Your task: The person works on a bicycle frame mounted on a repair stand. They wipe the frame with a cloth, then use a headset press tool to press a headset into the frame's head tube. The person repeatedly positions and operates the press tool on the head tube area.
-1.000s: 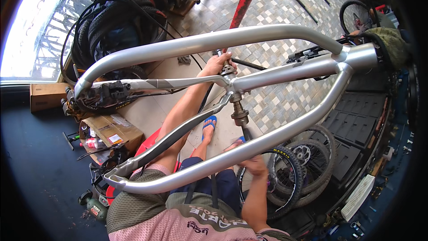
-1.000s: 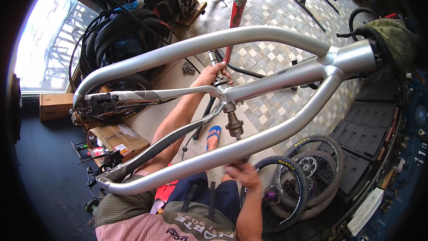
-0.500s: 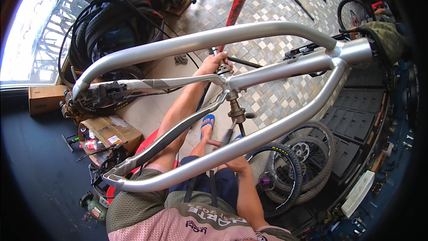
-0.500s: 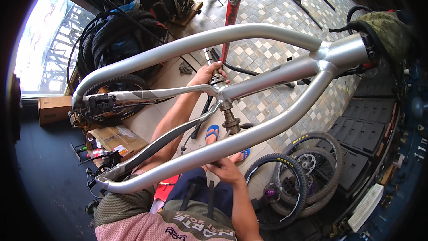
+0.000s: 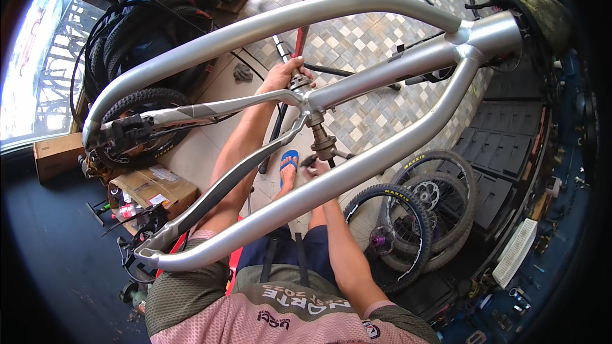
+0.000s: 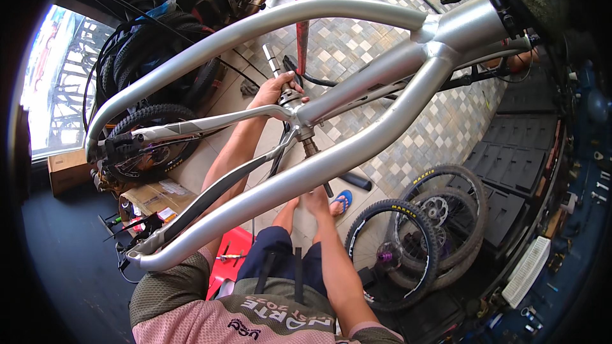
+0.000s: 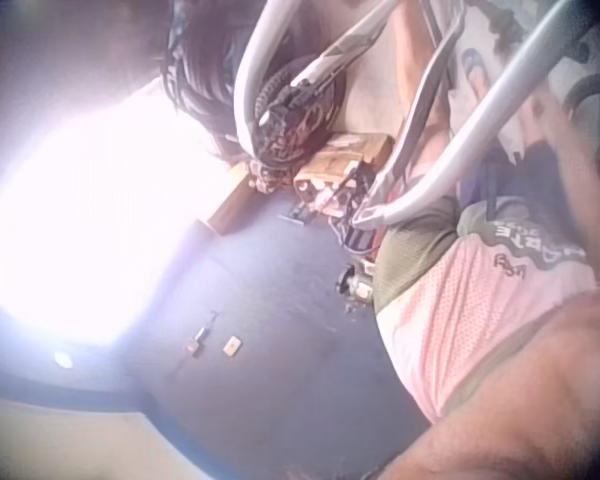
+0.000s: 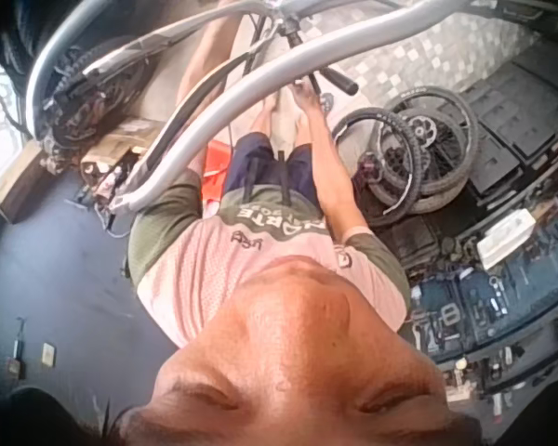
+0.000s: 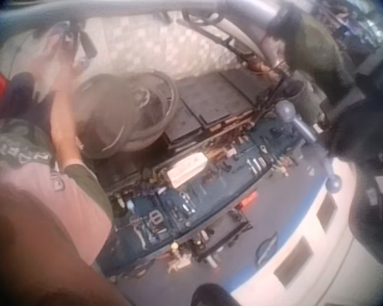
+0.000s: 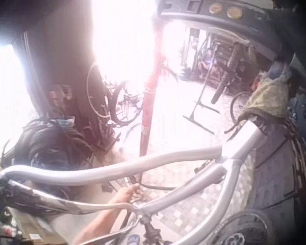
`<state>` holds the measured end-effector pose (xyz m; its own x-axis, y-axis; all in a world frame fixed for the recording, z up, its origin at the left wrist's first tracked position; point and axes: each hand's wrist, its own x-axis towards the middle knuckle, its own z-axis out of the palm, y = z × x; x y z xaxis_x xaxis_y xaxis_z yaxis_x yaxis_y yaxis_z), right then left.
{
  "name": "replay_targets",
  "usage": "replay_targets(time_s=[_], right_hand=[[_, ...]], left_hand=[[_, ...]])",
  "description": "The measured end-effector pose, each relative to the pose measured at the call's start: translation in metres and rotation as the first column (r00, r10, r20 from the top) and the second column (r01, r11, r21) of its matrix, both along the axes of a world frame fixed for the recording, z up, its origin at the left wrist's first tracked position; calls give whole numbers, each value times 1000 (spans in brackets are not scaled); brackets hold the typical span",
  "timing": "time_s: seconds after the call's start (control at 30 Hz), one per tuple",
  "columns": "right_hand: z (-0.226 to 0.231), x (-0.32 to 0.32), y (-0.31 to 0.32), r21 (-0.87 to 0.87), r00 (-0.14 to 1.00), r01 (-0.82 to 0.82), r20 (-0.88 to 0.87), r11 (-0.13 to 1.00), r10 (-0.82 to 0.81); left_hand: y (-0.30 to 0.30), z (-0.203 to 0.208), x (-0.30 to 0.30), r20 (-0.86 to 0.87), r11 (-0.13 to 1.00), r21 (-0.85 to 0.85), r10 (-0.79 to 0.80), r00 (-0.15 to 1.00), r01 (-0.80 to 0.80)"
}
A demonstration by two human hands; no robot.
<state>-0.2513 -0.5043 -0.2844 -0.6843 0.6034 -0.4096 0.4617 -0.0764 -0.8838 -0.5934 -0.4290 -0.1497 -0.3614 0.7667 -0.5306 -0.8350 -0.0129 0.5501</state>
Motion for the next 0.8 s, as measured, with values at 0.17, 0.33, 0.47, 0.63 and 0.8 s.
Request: replay_targets(time_s=[0.17,0.33,0.47,0.63,0.8], right_hand=[[159,-24,-35,-503,992,-48,-127,863,-19],[209,-8,-32,-817,989,41,-49,575,-141],[205,-3,-34,-467,998,4,-54,884,-33],[230,-22,-30,765,984,-178,118,618,137],[185,-52,-17,836,918,-318,153,448,367]], left_hand=[[-4,-6,0,-20,1000,12,3,1000,-3],[2,-5,2,-36,998,59,-3,999,5],[2,0,4,10,997,69,-36,999,35],[-6,-4,1,9,999,30,-23,1000,23],[-5,2,8,92,999,53,1,996,-6]])
